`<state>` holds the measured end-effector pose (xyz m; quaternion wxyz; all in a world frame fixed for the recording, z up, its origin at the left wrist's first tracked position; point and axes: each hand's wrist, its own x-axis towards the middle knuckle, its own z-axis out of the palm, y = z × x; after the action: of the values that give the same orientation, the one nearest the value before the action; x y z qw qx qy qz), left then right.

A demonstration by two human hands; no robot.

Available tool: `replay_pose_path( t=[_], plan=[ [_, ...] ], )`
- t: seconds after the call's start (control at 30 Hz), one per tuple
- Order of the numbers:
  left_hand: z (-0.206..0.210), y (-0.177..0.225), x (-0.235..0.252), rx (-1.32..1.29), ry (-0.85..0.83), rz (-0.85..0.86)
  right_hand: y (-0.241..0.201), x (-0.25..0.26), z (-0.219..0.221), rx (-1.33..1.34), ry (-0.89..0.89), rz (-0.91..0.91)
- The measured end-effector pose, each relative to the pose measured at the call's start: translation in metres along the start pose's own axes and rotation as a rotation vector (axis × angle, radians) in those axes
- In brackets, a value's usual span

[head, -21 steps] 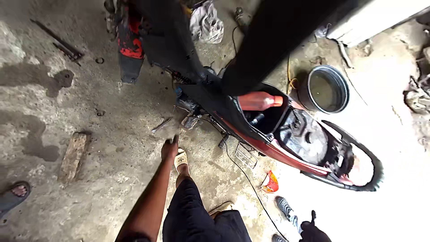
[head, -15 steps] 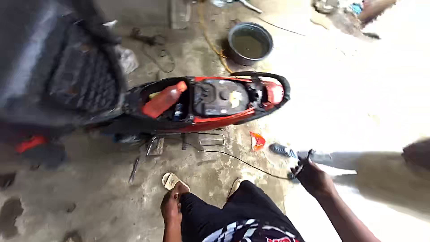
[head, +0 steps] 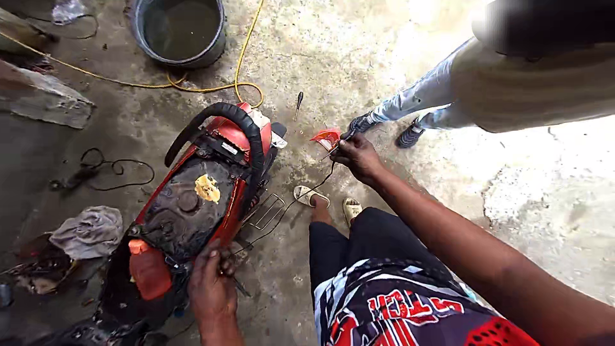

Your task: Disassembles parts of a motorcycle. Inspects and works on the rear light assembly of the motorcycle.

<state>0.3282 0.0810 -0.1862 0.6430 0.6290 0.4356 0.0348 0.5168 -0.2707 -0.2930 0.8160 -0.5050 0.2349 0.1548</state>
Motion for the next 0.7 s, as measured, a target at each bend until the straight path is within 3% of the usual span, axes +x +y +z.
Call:
replay_pose_path(
  t=[0.23, 0.4, 0.53, 0.63, 0.7],
  plan=[
    [0.117, 0.081, 0.144, 0.522, -0.084, 0.475, 0.021, 0.060, 0.018, -0.077, -0.050, -0.058],
    [0.167, 0.131, 0.237, 0.896, -0.070, 0.794, 0.040, 0.108, 0.022, -0.088, -0.104, 0.012],
    [0.171, 0.136, 0.312, 0.920, -0.114, 0.605, 0.058, 0.152, 0.017, -0.150, -0.187, 0.054],
    [0.191, 0.127, 0.331, 0.648, -0.049, 0.377, 0.063, 0.177, 0.011, -0.200, -0.264, 0.082],
    [0.206, 0.125, 0.332, 0.699, 0.018, 0.352, 0.062, 0.191, 0.007, -0.253, -0.322, 0.108]
  ],
)
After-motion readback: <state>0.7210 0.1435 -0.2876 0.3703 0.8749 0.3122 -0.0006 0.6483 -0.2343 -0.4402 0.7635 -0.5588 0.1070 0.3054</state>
